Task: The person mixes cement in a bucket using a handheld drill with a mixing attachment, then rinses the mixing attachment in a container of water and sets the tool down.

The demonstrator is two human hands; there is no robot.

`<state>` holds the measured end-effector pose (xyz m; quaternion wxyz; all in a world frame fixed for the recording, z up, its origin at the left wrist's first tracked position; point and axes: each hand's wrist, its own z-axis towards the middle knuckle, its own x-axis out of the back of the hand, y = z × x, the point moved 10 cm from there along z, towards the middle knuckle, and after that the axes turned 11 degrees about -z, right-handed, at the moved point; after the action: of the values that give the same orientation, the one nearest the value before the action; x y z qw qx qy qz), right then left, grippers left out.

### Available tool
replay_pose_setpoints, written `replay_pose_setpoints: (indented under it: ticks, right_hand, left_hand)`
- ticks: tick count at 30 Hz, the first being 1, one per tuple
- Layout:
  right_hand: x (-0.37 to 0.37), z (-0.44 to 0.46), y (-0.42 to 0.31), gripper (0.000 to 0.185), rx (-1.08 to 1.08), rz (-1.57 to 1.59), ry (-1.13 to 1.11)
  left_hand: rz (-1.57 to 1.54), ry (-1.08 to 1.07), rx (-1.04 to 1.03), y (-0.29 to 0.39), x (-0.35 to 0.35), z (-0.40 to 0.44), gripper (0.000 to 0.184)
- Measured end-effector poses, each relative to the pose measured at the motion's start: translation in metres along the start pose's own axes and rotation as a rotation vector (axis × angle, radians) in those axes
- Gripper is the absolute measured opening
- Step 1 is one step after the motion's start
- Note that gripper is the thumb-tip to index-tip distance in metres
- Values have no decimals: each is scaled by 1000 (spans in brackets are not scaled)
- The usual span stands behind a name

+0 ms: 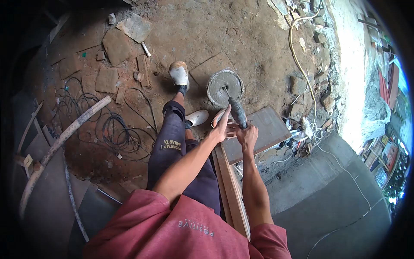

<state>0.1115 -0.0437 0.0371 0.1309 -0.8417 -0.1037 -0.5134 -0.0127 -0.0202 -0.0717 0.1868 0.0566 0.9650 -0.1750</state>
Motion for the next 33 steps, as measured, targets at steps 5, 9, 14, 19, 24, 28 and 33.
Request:
replay_pose_setpoints:
  ticks: [5, 9, 14, 19, 24, 28, 33]
  right_hand:
    - [-9, 0, 9, 32, -1, -17, -31]
    - [-4, 2, 2, 33, -15, -18, -63]
    - [-3, -1, 1, 35, -65, 34, -69]
    - [1, -1, -1, 37, -90, 27, -65]
    - [-2, -3, 6, 37, -98, 1, -53]
    - [-3, -4, 6, 37, -125, 25, -70]
    - [3, -4, 3, 40, -134, 23, -77]
  left_hand:
    - [-171, -134, -57, 2, -45, 16, 71]
    - [-257, -176, -57, 2, -48, 30, 76]
    - [-290, -29, -62, 1, -41, 29, 52]
    - [-282, 10, -93, 5, -44, 16, 59]
    - [-299, 62, -98, 2, -39, 22, 50]
    - [-315, 33, -103, 7, -45, 7, 46]
    - [-320, 84, -85, 4, -46, 4, 45]
